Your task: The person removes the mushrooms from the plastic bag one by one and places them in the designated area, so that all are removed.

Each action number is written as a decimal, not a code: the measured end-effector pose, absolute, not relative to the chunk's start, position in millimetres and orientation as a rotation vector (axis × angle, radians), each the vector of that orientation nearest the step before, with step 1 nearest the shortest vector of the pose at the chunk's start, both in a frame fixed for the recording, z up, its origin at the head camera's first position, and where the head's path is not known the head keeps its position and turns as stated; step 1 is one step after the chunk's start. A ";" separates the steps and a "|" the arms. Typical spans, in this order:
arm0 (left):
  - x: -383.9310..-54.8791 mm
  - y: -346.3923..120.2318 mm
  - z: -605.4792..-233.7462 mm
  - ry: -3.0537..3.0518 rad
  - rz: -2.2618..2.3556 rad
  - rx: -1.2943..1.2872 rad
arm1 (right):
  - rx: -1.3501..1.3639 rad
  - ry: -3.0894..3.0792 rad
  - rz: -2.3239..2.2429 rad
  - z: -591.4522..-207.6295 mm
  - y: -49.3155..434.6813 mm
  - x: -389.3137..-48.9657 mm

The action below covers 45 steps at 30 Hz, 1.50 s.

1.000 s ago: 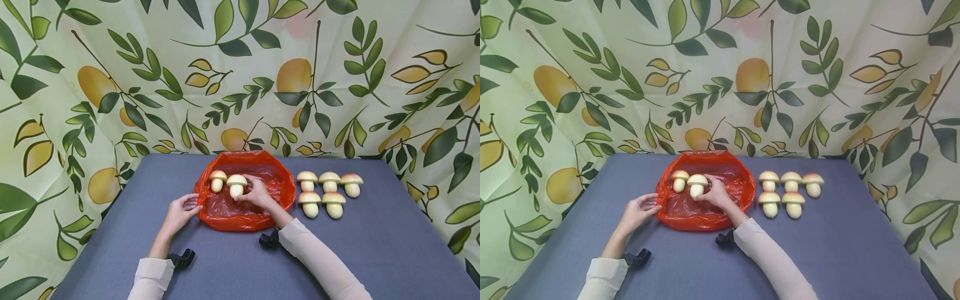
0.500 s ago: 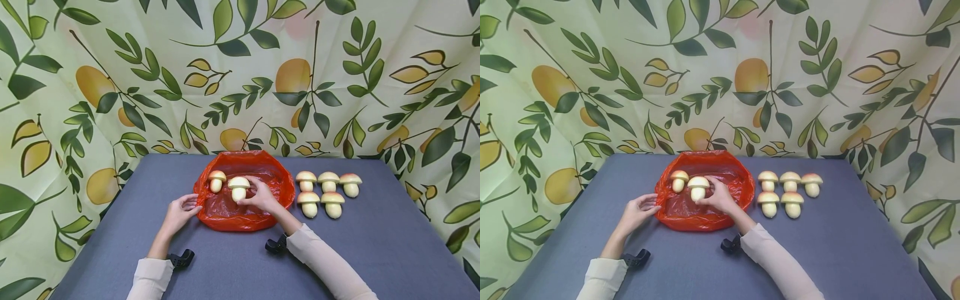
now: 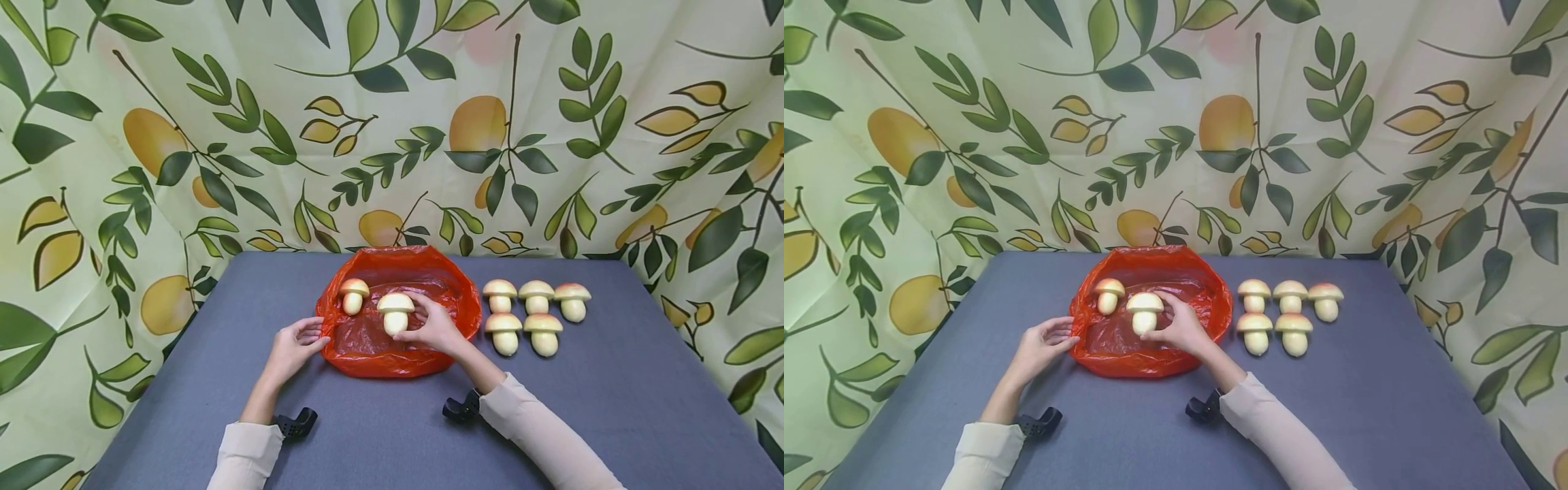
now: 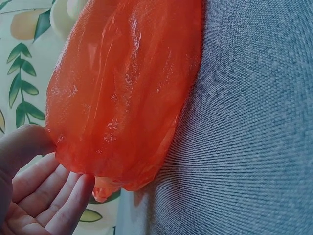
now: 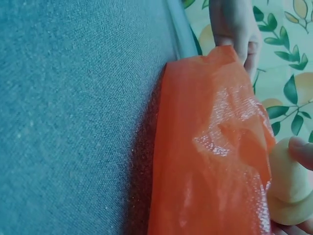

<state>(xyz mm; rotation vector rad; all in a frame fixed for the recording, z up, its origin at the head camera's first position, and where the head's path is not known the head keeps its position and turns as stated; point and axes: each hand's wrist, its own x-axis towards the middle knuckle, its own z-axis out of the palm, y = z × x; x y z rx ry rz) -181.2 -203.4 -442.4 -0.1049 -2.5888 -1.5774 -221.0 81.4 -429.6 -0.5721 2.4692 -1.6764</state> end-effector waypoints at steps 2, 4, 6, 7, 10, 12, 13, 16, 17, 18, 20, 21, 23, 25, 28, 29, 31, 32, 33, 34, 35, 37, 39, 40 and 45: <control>-181.2 -203.2 -442.2 -2.589 -1.582 -0.106 | -0.574 2.454 -1.688 -428.4 83.7 -219.1; -181.2 -202.8 -442.1 -2.590 -1.582 -0.103 | -0.566 2.453 -1.688 -427.3 86.2 -217.5; -181.2 -202.5 -442.2 -2.596 -1.575 -0.106 | -0.556 2.459 -1.684 -426.8 89.0 -216.4; -181.3 -202.8 -442.4 -2.601 -1.568 -0.109 | -0.544 2.458 -1.686 -426.5 90.5 -215.7; -181.7 -202.9 -443.0 -2.604 -1.557 -0.120 | -0.558 2.468 -1.684 -426.3 95.5 -214.1; -182.1 -203.4 -443.5 -2.604 -1.562 -0.120 | -0.582 2.465 -1.692 -426.3 98.8 -212.9; -182.0 -203.4 -443.6 -2.605 -1.559 -0.121 | -0.592 2.465 -1.695 -426.2 100.4 -212.3; -182.0 -203.4 -443.9 -2.603 -1.566 -0.114 | -0.632 2.485 -1.682 -427.2 104.1 -211.4; -182.0 -203.4 -444.0 -2.603 -1.569 -0.109 | -0.644 2.501 -1.668 -427.8 105.2 -211.3; -181.7 -203.3 -443.9 -2.603 -1.566 -0.109 | -0.649 2.510 -1.660 -428.0 106.1 -211.0; -181.9 -203.3 -444.4 -2.604 -1.563 -0.107 | -0.649 2.526 -1.649 -428.1 107.7 -210.3; -182.1 -203.4 -444.8 -2.606 -1.557 -0.106 | -0.648 2.532 -1.641 -427.7 108.6 -209.6; -182.3 -203.1 -445.2 -2.607 -1.548 -0.106 | -0.644 2.551 -1.614 -426.5 110.5 -208.0; -182.9 -203.2 -446.0 -2.607 -1.541 -0.112 | -0.628 2.551 -1.599 -424.8 112.3 -205.9; -182.7 -203.0 -445.3 -2.606 -1.546 -0.116 | -0.636 2.558 -1.564 -424.2 115.4 -203.0; -182.6 -203.0 -445.1 -2.605 -1.548 -0.118 | -0.633 2.547 -1.569 -424.3 116.2 -202.1; -182.2 -202.7 -444.3 -2.601 -1.559 -0.116 | -0.650 2.557 -1.554 -425.2 118.2 -200.9; -181.8 -202.4 -443.7 -2.600 -1.565 -0.113 | -0.660 2.565 -1.549 -425.3 119.1 -200.2; -181.5 -202.2 -443.2 -2.596 -1.571 -0.112 | -0.667 2.568 -1.549 -425.4 119.9 -199.7; -181.5 -202.1 -443.1 -2.594 -1.569 -0.111 | -0.670 2.581 -1.539 -425.4 121.0 -198.8; -181.3 -201.8 -442.8 -2.591 -1.572 -0.108 | -0.673 2.585 -1.538 -425.4 121.8 -198.1; -180.6 -201.4 -441.8 -2.586 -1.580 -0.105 | -0.682 2.591 -1.533 -425.0 124.0 -196.6; -179.9 -201.3 -440.9 -2.588 -1.580 -0.104 | -0.689 2.598 -1.527 -425.0 126.6 -195.0; -179.6 -201.3 -440.4 -2.587 -1.582 -0.103 | -0.693 2.601 -1.525 -425.1 128.2 -194.3; -179.7 -201.3 -439.6 -2.585 -1.584 -0.108 | -0.689 2.642 -1.526 -426.9 137.2 -191.7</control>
